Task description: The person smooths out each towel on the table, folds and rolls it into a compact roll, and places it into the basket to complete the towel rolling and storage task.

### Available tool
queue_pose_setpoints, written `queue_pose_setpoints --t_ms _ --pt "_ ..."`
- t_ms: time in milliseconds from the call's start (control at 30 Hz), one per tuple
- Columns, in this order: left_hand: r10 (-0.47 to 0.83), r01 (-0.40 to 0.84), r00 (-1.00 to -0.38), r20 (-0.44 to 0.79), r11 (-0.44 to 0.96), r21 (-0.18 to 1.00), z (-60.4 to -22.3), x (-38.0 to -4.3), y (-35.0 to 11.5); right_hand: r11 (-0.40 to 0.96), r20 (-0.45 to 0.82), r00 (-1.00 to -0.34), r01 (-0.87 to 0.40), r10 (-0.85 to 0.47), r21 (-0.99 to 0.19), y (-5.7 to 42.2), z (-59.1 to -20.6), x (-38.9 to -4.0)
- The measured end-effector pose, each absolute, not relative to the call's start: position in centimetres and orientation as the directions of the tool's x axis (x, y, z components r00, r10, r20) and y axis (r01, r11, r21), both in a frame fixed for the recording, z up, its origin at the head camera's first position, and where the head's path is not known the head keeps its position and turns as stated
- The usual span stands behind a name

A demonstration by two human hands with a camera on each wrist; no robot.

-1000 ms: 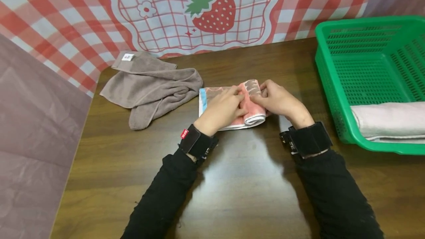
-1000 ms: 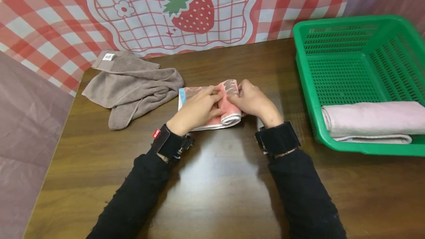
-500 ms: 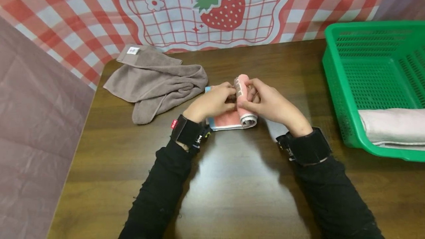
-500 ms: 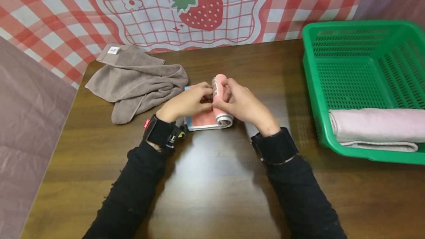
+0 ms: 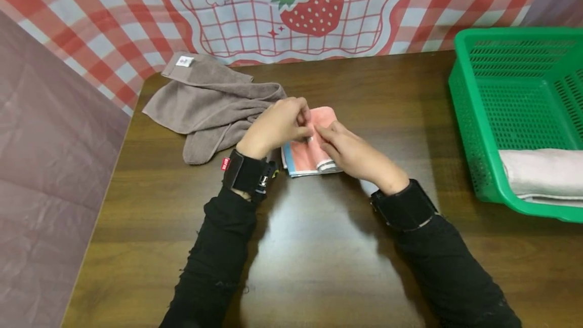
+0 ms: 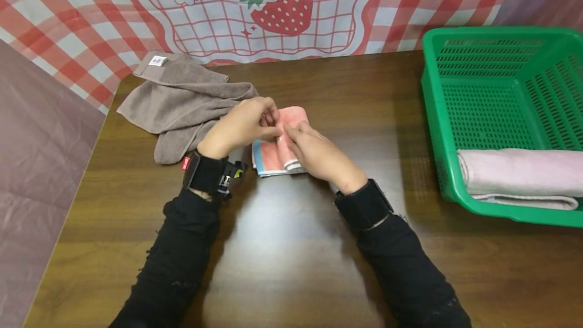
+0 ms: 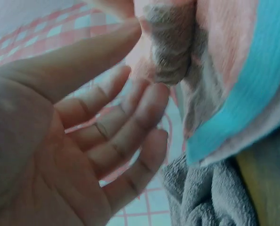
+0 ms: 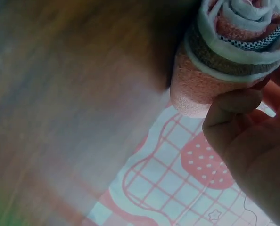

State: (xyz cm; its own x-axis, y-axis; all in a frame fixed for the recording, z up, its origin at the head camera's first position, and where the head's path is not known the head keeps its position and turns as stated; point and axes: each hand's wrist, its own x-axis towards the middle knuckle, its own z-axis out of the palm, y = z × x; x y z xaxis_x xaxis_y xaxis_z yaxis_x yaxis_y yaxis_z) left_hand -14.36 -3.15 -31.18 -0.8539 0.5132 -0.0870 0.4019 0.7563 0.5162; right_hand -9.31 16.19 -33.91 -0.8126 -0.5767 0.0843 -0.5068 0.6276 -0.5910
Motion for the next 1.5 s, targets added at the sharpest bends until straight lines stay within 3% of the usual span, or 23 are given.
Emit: queue_pose_setpoints --t_ms 100,200,333,500,700,900,1100,1233,1333,1433,1500 --pt "0.533 0.407 -0.837 -0.125 0.758 0.509 -31.2 -14.1 -2.5 0.707 0.053 -0.876 -0.422 -0.48 -0.568 16.1 -33.8 -9.1" --pt "0.511 0.373 -0.838 -0.189 0.791 0.484 -31.0 -13.4 -1.9 0.811 -0.036 -0.947 -0.252 -0.318 -0.528 16.2 -33.5 -8.9" --pt "0.489 0.333 -0.836 -0.25 0.813 0.477 -30.6 -12.6 -1.5 0.868 -0.186 -0.96 -0.097 -0.211 -0.488 17.0 -33.2 -9.1" --pt "0.536 0.397 -0.818 -0.208 0.788 0.471 -31.1 -12.3 -0.7 0.835 -0.253 -0.935 -0.074 -0.248 -0.545 17.7 -32.9 -9.5" --pt "0.589 0.496 -0.804 -0.08 0.739 0.456 -32.6 -12.5 0.5 0.829 -0.218 -0.951 -0.064 -0.22 -0.555 19.1 -31.8 -9.6" --pt "0.58 0.513 -0.813 -0.054 0.757 0.404 -32.2 -12.4 0.2 0.864 -0.079 -0.975 -0.147 -0.21 -0.482 19.5 -31.5 -9.2" --pt "0.525 0.504 -0.85 0.053 0.779 0.372 -31.3 -12.7 -1.1 0.868 0.089 -0.943 -0.33 -0.321 -0.372 18.2 -32.0 -8.7" --pt "0.627 0.622 -0.773 0.099 0.716 0.317 -31.2 -13.2 -1.0 0.869 0.18 -0.905 -0.422 -0.386 -0.26 17.4 -32.5 -8.4" --pt "0.715 0.697 -0.697 0.056 0.657 0.288 -31.5 -13.3 -0.6 0.862 0.229 -0.86 -0.491 -0.456 -0.128 16.6 -33.1 -8.1" --pt "0.74 0.705 -0.672 -0.017 0.648 0.287 -32.1 -13.1 -0.4 0.824 0.179 -0.819 -0.562 -0.545 -0.065 16.0 -33.3 -7.6" --pt "0.727 0.68 -0.682 -0.071 0.668 0.303 -32.6 -12.9 -0.4 0.782 0.101 -0.79 -0.613 -0.605 -0.111 15.9 -33.0 -7.4"
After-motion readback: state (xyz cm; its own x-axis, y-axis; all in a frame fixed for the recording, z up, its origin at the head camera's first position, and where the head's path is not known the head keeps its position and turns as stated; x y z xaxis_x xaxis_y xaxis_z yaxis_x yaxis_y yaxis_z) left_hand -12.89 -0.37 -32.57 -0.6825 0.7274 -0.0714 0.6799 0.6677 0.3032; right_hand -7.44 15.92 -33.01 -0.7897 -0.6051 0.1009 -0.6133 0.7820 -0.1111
